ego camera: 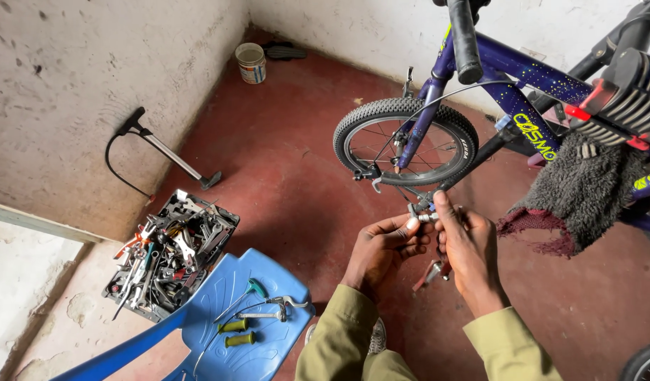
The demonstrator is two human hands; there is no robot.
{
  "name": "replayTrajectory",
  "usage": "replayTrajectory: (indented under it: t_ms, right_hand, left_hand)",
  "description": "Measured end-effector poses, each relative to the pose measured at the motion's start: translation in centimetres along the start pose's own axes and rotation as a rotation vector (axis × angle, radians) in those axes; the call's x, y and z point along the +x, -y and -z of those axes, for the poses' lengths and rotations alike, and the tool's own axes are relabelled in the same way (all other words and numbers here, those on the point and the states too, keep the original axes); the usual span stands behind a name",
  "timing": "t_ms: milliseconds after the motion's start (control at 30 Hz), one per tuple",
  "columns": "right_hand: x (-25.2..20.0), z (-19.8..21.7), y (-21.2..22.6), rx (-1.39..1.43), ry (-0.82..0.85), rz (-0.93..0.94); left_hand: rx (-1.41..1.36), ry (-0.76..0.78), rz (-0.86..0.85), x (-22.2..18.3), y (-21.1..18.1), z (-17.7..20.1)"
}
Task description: Adjusting the front brake calipers of a bicycle using a T-handle hex key
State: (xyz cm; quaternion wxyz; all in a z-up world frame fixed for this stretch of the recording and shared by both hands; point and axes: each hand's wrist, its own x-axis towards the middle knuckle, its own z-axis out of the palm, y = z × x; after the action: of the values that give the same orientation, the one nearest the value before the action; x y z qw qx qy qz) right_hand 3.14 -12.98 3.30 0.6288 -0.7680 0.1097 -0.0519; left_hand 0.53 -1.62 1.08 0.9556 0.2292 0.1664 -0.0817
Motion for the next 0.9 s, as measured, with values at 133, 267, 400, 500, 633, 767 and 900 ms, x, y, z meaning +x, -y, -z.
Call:
replayTrajectory:
  t_ms: [133,267,400,500,633,767,900]
  right_hand:
    - [-1.0,-0.6,1.0,0.060,-0.018,-0.037]
    - [-1.0,-1.0,0.3,0.143,0.053,-0.010]
    - [-1.0,-1.5,0.4,-0.007,0.002,-0.057]
    - [-1.1,-2.1,0.6,0.027,0.051,-0.136]
    - [-1.7,-3.0,-0.2,0.089,0.113,-0.184]
    - [-2.5,-4.8,-1.1,-0.019,0.315,-0.228]
    - [-4.0,-8.9,-2.5,-0.172,0.473,-0.323]
  left_hand:
    - [-0.020,-0.010,-0.007,0.1,0.2,0.5]
    - [-0.006,-0.024,-0.009,0.2,-0.1,1.2]
    - [0.016,-0.026,0.015,-0.1,-0.3,1.5]
    - [0.008,-0.050,0.027,0.3,-0.1,3.2]
    - [-0.011,-0.140,0.027,-0.2,-0.7,5.9]
    - [0.011,-0.272,0.003,-1.8,-1.9,8.4]
    - [0.053,-0.409,0.000,-3.7,-2.3,12.9]
